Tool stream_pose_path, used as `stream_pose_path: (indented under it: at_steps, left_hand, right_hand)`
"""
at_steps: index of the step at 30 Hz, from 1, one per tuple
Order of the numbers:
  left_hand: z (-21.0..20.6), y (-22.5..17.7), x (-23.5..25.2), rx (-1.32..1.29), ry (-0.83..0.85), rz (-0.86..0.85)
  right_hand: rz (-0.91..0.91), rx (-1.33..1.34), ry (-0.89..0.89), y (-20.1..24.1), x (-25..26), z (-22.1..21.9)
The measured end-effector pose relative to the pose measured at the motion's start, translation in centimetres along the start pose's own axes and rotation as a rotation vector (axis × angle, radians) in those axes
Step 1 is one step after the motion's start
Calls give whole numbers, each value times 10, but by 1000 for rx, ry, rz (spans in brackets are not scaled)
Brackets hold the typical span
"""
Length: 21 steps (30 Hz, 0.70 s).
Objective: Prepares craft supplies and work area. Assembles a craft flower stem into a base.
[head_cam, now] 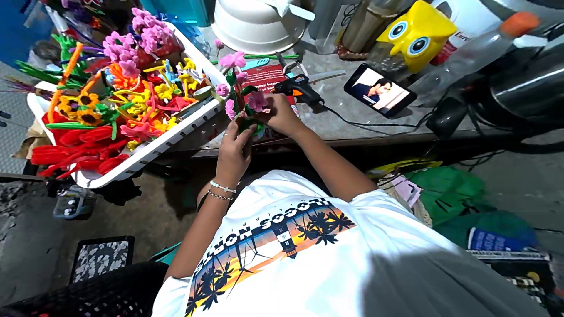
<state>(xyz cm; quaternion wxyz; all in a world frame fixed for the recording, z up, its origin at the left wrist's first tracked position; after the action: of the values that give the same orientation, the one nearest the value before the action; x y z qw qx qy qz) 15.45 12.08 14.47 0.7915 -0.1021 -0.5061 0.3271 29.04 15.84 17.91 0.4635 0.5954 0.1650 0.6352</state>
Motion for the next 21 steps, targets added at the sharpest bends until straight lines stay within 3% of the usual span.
stream_pose_path:
  at_steps: [12,17,21]
  left_hand:
    - [3,-4,2,6,-3,22]
    - [-4,8,-1,-34,27,127]
    - [1,10,-2,-120,-52,145]
  right_hand:
    - [97,-44,42,-4,-3,-4]
    - [-141,115,-47,-23,-10,8]
    - [-164,163,-165,-32,-15,31]
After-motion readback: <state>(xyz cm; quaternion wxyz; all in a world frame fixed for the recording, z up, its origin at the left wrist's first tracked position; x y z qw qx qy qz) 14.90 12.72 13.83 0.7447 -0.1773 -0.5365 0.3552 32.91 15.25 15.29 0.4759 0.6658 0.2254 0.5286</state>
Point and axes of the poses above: each hand's wrist, its own x-axis towards the middle knuckle, its own z-axis out of the back of the hand, y = z × x, the point moved 10 cm from there along x, towards the middle knuckle, and after that the axes turned 14 degrees about -y, right-handed, at the moved point
